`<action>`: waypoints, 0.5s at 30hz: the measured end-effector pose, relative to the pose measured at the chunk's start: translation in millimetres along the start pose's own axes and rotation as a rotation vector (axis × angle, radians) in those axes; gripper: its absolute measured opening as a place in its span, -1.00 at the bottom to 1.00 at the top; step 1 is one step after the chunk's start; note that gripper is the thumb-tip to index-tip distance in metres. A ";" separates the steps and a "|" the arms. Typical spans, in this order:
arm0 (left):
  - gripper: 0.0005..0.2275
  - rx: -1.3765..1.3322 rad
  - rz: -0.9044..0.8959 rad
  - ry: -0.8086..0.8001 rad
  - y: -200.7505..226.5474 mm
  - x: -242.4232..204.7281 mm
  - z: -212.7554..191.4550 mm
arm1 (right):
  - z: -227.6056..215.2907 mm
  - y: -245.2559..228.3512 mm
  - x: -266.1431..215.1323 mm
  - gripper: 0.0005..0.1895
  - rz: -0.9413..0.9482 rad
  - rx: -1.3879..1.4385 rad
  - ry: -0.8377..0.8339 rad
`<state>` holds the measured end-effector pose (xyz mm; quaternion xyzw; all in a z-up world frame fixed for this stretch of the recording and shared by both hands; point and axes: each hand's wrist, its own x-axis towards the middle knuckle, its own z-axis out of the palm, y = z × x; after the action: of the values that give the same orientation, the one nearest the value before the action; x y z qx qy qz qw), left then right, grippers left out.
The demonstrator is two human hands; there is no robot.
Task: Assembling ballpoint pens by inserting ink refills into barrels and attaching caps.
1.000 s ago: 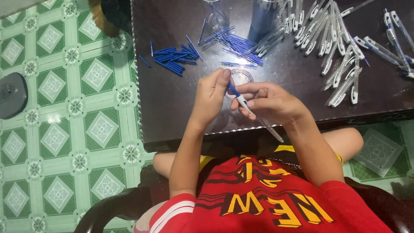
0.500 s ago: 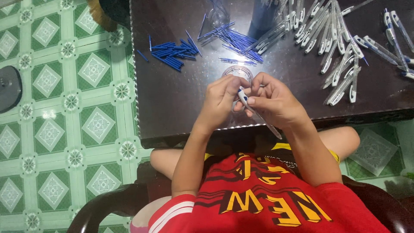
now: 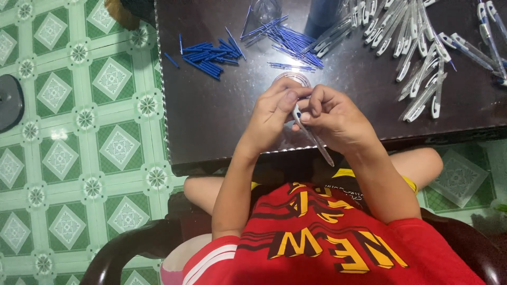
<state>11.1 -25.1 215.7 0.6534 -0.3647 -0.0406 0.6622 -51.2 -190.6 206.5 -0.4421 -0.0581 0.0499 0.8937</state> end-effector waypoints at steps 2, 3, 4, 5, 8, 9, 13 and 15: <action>-0.65 0.001 0.007 -0.019 -1.9 -0.2 -1.2 | 1.4 -0.5 1.1 -0.74 -0.008 -0.003 0.007; -0.64 -0.022 0.001 -0.018 -3.4 -0.4 -1.2 | -5.2 5.5 1.3 -0.80 -0.012 -0.026 0.019; -0.62 -0.045 -0.004 -0.017 -5.0 0.3 -1.3 | -12.0 10.7 2.0 -0.85 -0.018 -0.052 0.030; -0.62 -0.045 -0.002 -0.018 -16.8 -3.3 2.8 | -8.3 4.1 2.7 -0.85 -0.020 -0.053 0.030; -0.55 -0.448 -0.188 0.243 -45.7 -14.4 3.2 | -7.5 -23.8 5.8 -0.73 -0.075 -0.250 0.060; -0.55 -0.272 -0.265 0.335 -51.1 -19.7 -2.8 | -14.5 -38.1 5.3 -0.65 -0.135 -0.367 0.115; -0.70 0.304 -0.411 0.560 -135.7 -48.3 -35.4 | -51.6 -80.1 -5.4 -0.51 -0.154 -0.499 0.456; -0.73 0.508 -0.506 0.558 -162.0 -70.5 -39.0 | -75.5 -81.9 -7.9 -0.53 -0.148 -0.510 0.506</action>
<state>49.0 21.8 45.1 0.8495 0.0005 0.0673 0.5233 -44.8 -300.4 225.7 -0.6435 0.1225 -0.1418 0.7421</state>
